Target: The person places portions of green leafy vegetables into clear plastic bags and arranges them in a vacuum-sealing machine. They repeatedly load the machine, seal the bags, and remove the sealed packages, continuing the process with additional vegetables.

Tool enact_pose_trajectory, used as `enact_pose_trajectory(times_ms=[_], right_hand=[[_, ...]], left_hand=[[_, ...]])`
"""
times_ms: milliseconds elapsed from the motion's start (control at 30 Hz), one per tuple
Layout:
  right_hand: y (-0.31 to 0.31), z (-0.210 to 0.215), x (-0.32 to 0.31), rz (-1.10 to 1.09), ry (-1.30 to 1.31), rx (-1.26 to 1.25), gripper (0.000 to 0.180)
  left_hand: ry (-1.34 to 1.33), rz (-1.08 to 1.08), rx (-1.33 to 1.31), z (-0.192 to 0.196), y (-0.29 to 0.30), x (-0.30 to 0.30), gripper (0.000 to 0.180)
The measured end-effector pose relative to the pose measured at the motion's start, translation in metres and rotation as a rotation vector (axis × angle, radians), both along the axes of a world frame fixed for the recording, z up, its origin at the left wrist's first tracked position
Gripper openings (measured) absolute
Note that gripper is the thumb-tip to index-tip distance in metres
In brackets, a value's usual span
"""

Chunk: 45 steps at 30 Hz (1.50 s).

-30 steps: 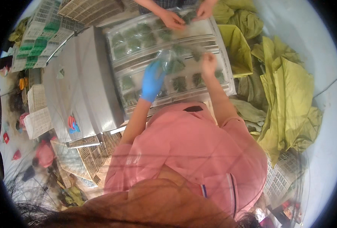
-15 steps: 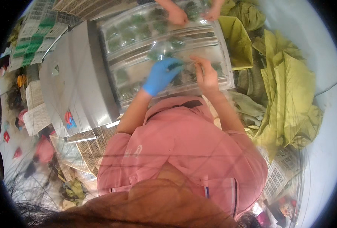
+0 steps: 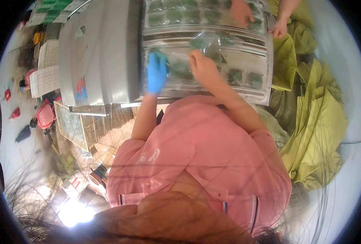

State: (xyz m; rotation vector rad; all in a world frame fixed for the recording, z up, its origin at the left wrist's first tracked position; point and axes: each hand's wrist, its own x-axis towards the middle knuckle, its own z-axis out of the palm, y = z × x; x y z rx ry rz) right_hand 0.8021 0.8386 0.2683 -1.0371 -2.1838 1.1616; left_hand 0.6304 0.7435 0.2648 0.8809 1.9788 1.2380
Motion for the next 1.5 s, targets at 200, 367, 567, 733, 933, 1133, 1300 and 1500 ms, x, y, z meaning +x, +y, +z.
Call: enact_pose_trajectory(times_ms=[200, 367, 567, 733, 933, 1133, 1300, 1500], right_hand=[[0.015, -0.069, -0.056, 0.164, -0.166, 0.058, 0.022], [0.037, -0.15, -0.063, 0.248, -0.329, 0.092, 0.015], [0.027, -0.099, -0.053, 0.163, -0.326, 0.027, 0.018], [0.01, -0.014, 0.016, -0.049, -0.066, 0.183, 0.016], [0.054, -0.001, 0.136, -0.032, -0.528, 0.293, 0.029], [0.02, -0.032, 0.139, -0.004, -0.406, 0.152, 0.033], [0.024, -0.076, 0.131, -0.059, -0.154, 0.188, 0.027], [0.035, -0.051, 0.115, -0.261, 0.002, -0.286, 0.02]], left_hand=[[0.628, -0.085, -0.471, -0.094, 0.028, -0.053, 0.031], [0.683, -0.299, -0.606, -0.109, 0.066, -0.07, 0.035], [0.578, -0.143, -0.603, -0.129, 0.073, -0.081, 0.035], [0.698, -0.154, -0.436, -0.107, 0.074, -0.072, 0.03], [0.724, -0.372, -0.51, -0.119, 0.084, -0.09, 0.03], [0.666, -0.28, -0.647, -0.122, 0.099, -0.087, 0.033], [0.798, -0.176, -0.559, -0.136, 0.095, -0.082, 0.03], [0.826, -0.013, -0.586, -0.136, 0.089, -0.073, 0.036]])
